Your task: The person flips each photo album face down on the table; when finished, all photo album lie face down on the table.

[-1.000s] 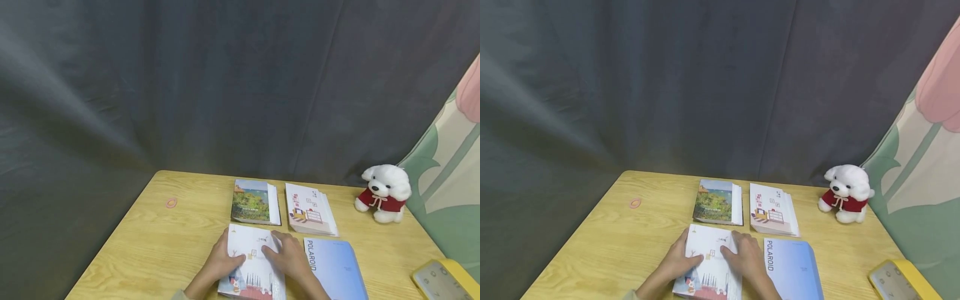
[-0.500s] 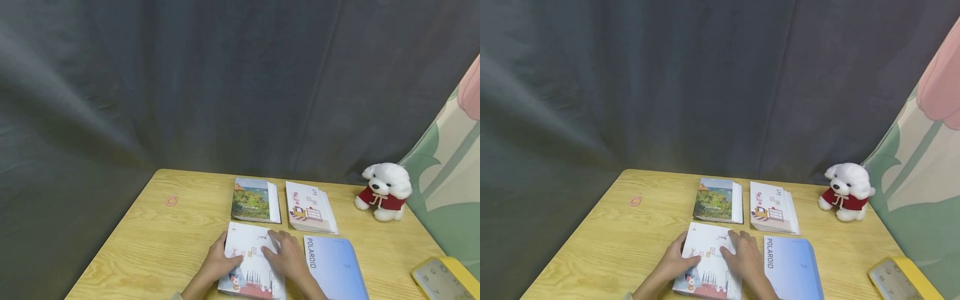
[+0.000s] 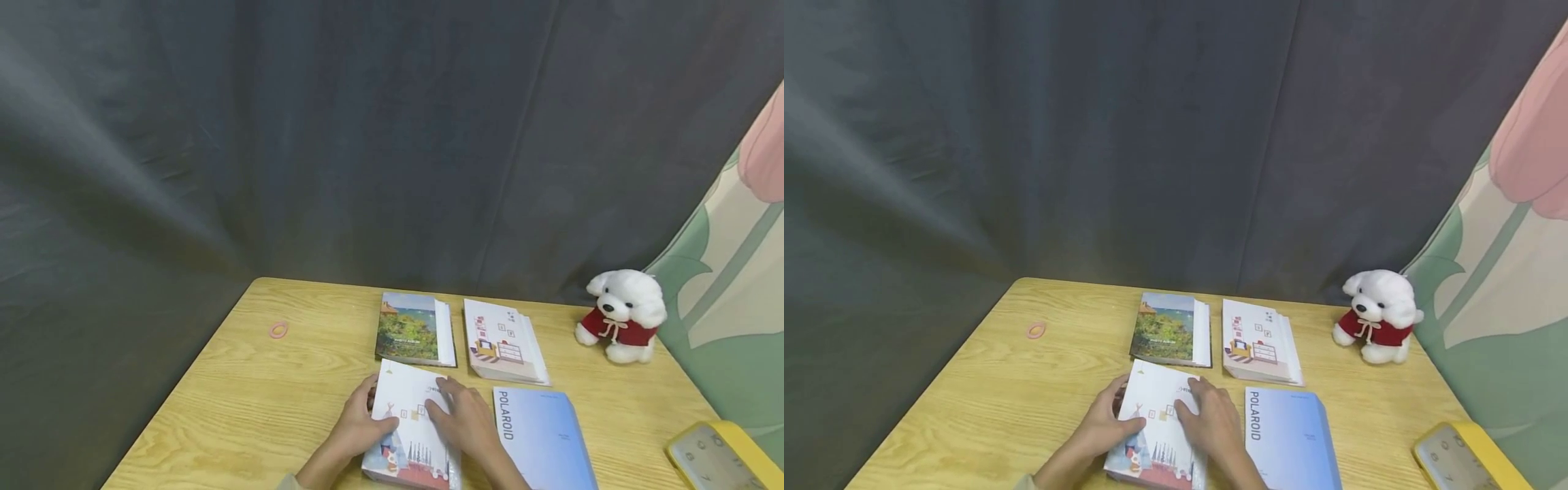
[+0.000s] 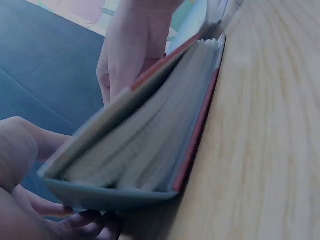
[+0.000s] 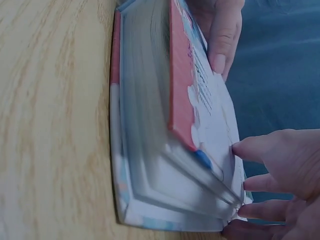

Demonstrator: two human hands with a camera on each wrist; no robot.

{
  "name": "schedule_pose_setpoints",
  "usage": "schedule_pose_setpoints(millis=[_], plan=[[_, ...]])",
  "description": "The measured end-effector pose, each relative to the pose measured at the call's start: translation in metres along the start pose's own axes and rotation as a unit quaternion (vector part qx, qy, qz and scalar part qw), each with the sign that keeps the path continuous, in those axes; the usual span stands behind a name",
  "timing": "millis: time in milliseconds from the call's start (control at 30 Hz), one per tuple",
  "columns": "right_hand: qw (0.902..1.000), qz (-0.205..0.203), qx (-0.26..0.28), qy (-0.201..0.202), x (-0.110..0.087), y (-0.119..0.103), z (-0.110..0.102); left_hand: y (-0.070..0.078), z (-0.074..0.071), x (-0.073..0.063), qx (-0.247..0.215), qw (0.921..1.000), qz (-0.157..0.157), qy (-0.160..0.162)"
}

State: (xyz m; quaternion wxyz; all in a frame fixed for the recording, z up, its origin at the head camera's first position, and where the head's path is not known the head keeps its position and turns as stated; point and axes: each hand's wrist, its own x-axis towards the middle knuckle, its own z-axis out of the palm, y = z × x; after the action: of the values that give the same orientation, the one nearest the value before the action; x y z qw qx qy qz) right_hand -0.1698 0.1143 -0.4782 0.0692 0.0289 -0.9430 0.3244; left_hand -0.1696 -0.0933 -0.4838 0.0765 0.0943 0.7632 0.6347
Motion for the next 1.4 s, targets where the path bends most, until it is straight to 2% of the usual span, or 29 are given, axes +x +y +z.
schedule_pose_setpoints(millis=[233, 500, 633, 867, 1133, 1400], plan=[[0.9998, 0.010, 0.017, 0.009, 0.003, 0.001, 0.001, 0.008, -0.001, 0.000, -0.030, 0.9995, 0.009, 0.001], [0.9993, 0.026, 0.028, 0.005, 0.004, -0.002, -0.001, 0.021, -0.004, -0.003, 0.017, 0.9993, 0.032, -0.005], [0.9994, 0.019, 0.028, 0.003, 0.005, -0.005, -0.002, 0.026, -0.004, -0.003, 0.016, 0.9992, 0.037, -0.007], [0.9987, 0.032, 0.041, 0.005, 0.008, -0.007, -0.004, 0.033, -0.004, -0.004, -0.019, 0.9992, 0.035, -0.006], [0.9927, 0.037, 0.115, 0.001, 0.008, -0.003, -0.006, 0.041, -0.001, -0.001, -0.043, 0.9979, 0.049, -0.008], [0.9867, 0.067, 0.148, 0.001, 0.007, -0.002, -0.008, 0.047, 0.001, 0.000, -0.053, 0.9964, 0.065, -0.017]])
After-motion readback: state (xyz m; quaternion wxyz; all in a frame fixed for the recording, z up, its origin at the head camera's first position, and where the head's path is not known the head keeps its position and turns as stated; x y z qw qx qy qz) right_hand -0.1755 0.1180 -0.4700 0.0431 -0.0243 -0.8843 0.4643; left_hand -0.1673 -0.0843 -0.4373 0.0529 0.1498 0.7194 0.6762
